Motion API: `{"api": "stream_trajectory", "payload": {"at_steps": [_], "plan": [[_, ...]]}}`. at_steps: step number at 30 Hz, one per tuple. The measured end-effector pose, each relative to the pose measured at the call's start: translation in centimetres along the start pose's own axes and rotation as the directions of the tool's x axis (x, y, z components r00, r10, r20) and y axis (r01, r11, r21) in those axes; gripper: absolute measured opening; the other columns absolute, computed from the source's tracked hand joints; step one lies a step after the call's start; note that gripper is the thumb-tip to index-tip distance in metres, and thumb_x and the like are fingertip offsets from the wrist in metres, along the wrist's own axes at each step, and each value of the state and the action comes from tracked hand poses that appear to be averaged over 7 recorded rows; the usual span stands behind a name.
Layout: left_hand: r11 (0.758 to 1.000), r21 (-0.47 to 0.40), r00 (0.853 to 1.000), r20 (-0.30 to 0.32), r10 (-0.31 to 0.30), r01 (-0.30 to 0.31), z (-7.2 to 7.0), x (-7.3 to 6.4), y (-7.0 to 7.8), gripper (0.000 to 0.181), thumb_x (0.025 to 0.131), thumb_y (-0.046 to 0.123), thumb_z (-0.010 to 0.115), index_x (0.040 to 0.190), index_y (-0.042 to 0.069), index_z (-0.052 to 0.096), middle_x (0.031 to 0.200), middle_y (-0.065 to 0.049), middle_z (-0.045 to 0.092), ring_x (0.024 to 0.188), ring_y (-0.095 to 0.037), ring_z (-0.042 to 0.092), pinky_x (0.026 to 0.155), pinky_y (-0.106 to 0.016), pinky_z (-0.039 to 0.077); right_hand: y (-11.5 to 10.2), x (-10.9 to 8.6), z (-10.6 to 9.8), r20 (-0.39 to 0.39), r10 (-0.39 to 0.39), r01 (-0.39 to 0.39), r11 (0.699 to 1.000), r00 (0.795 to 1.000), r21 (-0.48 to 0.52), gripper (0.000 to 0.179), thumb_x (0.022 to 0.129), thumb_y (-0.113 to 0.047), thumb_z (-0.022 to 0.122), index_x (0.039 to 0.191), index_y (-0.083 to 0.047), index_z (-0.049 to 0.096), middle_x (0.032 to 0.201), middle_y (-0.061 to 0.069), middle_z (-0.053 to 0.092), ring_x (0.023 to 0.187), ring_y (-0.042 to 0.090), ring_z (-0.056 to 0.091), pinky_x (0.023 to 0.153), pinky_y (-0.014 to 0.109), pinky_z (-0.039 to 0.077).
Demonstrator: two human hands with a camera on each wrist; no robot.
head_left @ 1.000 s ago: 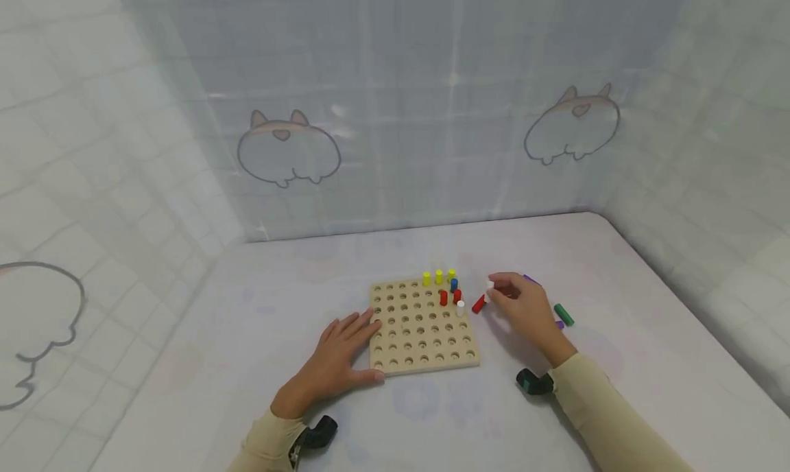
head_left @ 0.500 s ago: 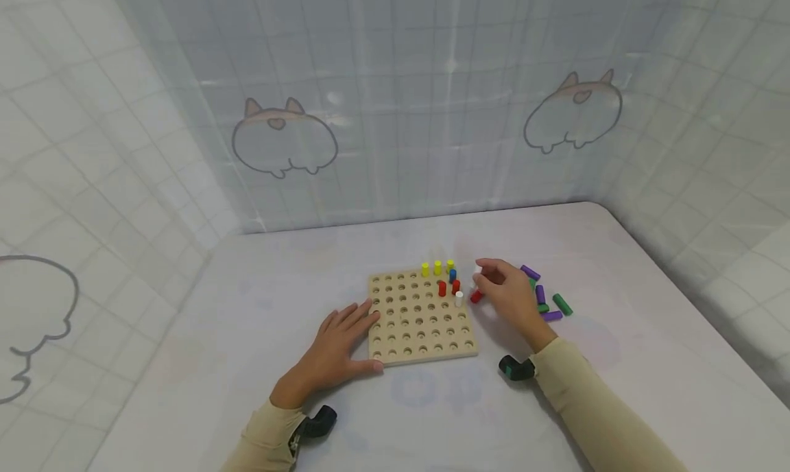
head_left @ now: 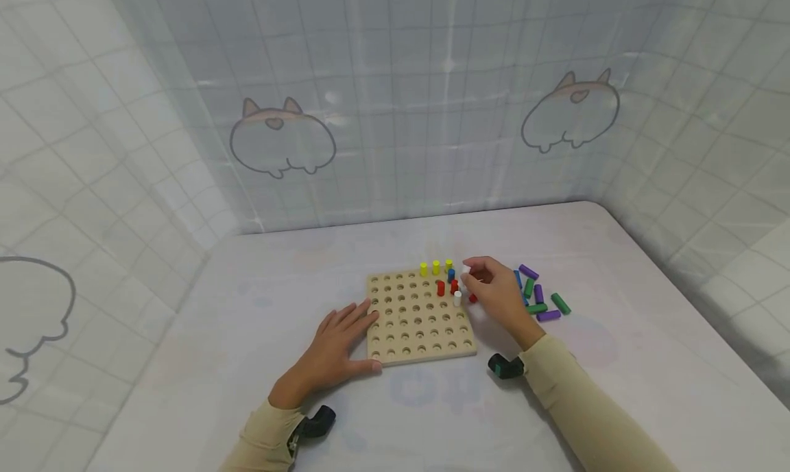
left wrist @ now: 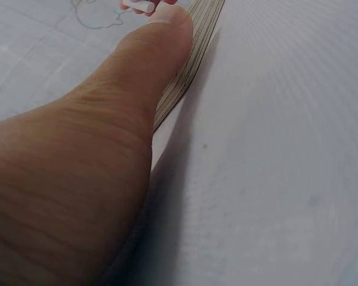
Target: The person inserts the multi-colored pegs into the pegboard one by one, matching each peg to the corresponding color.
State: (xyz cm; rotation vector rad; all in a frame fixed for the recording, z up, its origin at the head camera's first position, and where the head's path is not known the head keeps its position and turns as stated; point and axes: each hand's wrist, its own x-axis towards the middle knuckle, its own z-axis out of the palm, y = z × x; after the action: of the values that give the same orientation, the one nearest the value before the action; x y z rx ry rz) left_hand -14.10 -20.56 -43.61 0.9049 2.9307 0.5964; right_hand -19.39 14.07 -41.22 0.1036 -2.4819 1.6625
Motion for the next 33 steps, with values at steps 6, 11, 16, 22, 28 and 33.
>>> {"api": "stream_trajectory", "payload": {"at_steps": [6, 11, 16, 22, 28, 33], "plan": [[1.0, 0.001, 1.0, 0.007, -0.008, 0.008, -0.2, -0.1, 0.1, 0.096, 0.081, 0.077, 0.061, 0.156, 0.021, 0.039, 0.166, 0.001, 0.022, 0.15, -0.03, 0.021, 0.117, -0.061, 0.011, -0.5, 0.1, 0.4, 0.032, -0.005, 0.004, 1.0, 0.999, 0.016, 0.026, 0.096, -0.023, 0.069, 0.12, -0.012, 0.065, 0.104, 0.005, 0.065, 0.09, 0.023, 0.062, 0.073, 0.032, 0.057], [1.0, 0.012, 1.0, -0.008, 0.002, -0.002, -0.3, 0.0, 0.1, 0.096, 0.081, 0.076, 0.062, 0.155, 0.02, 0.041, 0.165, -0.001, 0.024, 0.15, -0.031, 0.023, 0.116, -0.061, 0.013, -0.8, 0.2, 0.8, 0.078, -0.004, 0.006, 1.0, 0.997, -0.025, 0.027, 0.096, -0.024, 0.069, 0.119, -0.013, 0.065, 0.104, 0.003, 0.065, 0.094, 0.021, 0.062, 0.084, 0.036, 0.054], [1.0, 0.002, 1.0, -0.008, 0.008, -0.008, -0.6, 0.0, 0.2, 0.095, 0.081, 0.075, 0.063, 0.155, 0.019, 0.041, 0.165, -0.002, 0.025, 0.149, -0.032, 0.023, 0.116, -0.062, 0.013, -0.9, 0.1, 0.9, 0.07, -0.012, 0.015, 0.999, 0.997, -0.044, 0.024, 0.095, -0.021, 0.069, 0.117, -0.012, 0.066, 0.102, 0.004, 0.065, 0.092, 0.021, 0.062, 0.084, 0.04, 0.054], [1.0, -0.003, 1.0, 0.001, 0.007, -0.007, -0.9, 0.4, 0.1, 0.093, 0.083, 0.074, 0.063, 0.155, 0.019, 0.041, 0.165, -0.002, 0.025, 0.15, -0.032, 0.022, 0.116, -0.063, 0.014, -1.1, 0.5, 1.1, 0.076, -0.014, 0.017, 0.999, 0.997, -0.041, 0.023, 0.094, -0.018, 0.071, 0.115, -0.012, 0.067, 0.101, 0.004, 0.066, 0.09, 0.021, 0.062, 0.083, 0.038, 0.055], [1.0, -0.021, 1.0, 0.0, -0.015, 0.015, -1.0, 0.8, 0.2, 0.094, 0.081, 0.072, 0.066, 0.155, 0.019, 0.042, 0.165, -0.001, 0.025, 0.15, -0.031, 0.023, 0.116, -0.062, 0.013, -1.1, 0.8, 1.0, 0.124, -0.041, 0.049, 0.997, 0.991, -0.059, 0.025, 0.093, -0.018, 0.071, 0.117, -0.011, 0.068, 0.102, 0.003, 0.067, 0.093, 0.02, 0.064, 0.086, 0.038, 0.056], [0.999, -0.017, 0.999, 0.043, -0.028, 0.029, -1.6, 0.9, 0.0, 0.096, 0.082, 0.076, 0.062, 0.157, 0.021, 0.038, 0.166, 0.001, 0.021, 0.15, -0.03, 0.02, 0.117, -0.062, 0.011, -1.5, 0.7, 1.2, 0.14, -0.122, 0.14, 0.982, 0.983, -0.127, 0.027, 0.092, -0.015, 0.073, 0.118, -0.009, 0.07, 0.1, -0.002, 0.07, 0.091, 0.017, 0.067, 0.081, 0.038, 0.058]]}}
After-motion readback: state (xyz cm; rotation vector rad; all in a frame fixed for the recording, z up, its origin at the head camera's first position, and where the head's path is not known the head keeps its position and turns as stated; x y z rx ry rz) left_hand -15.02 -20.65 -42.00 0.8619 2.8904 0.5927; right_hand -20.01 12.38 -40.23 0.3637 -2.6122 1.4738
